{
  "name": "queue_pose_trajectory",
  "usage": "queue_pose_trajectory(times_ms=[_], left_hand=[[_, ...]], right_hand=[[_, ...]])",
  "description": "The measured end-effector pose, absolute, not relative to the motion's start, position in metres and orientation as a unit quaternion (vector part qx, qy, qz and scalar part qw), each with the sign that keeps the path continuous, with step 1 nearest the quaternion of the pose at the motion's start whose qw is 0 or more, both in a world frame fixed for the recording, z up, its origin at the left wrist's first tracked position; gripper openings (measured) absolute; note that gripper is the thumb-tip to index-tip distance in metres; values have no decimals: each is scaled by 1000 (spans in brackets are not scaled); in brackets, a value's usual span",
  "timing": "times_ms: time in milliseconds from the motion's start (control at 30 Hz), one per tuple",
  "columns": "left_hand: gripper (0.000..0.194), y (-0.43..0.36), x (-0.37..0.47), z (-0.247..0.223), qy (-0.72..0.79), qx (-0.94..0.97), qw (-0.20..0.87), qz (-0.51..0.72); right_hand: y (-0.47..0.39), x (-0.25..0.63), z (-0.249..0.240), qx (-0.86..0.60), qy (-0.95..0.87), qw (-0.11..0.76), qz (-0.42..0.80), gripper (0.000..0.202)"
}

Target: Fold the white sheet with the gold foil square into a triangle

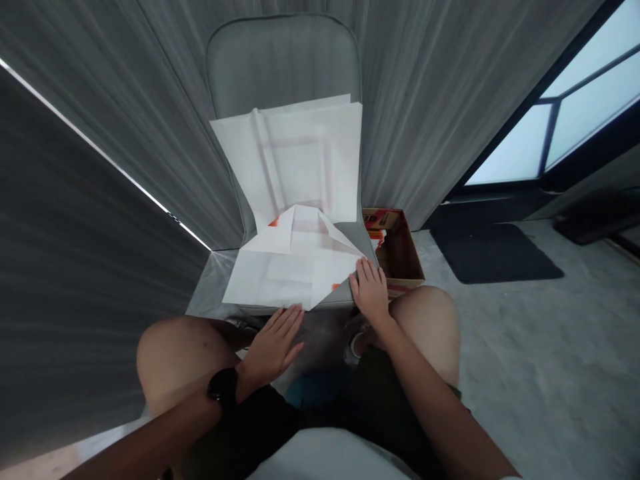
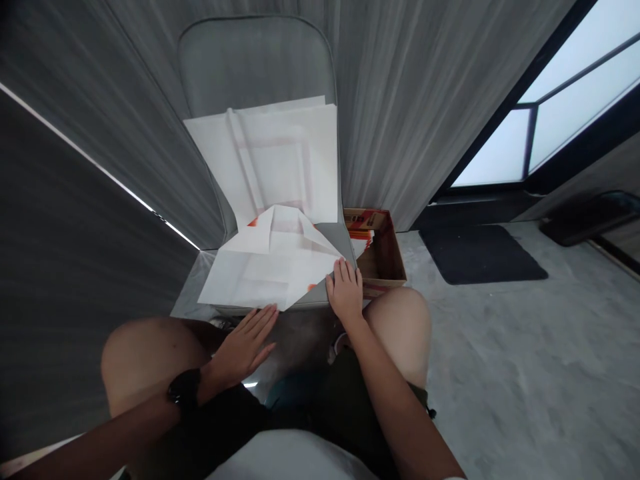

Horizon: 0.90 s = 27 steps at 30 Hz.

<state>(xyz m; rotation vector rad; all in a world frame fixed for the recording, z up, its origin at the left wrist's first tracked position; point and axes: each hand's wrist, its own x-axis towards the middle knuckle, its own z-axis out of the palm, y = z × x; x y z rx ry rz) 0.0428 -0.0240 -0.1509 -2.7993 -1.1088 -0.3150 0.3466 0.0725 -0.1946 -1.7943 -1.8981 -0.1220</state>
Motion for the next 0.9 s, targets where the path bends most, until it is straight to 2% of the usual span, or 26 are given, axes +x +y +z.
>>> queue_pose_trajectory(times_ms=[133,300,400,500,600,800,900], left_hand=[[67,-32,16,-144,-465,-871,12,-158],[58,10,-37,-142,-668,-671,-33,-319],[64,42,-61,-143,-765,-481,-145,-402],[63,57,-70,-146,-769,-397,-264,-426],[66,56,-68,-149,-746,-414,-325,-408],[68,39,-58,-151,-717,-430,-379,-396],[66,25,-40,-151,-695,-436,-408,-400]], right_hand=[[73,347,-197,-668,-696,261,-38,59],[74,349,-198,-666,-699,258,-40,59],[74,349,-193,-668,-693,267,-49,60],[69,347,-186,-653,-702,279,-61,56],[57,340,-180,-624,-721,297,-60,52],[12,308,-175,-597,-731,330,-39,52],[-12,291,-174,-558,-758,334,-39,58]])
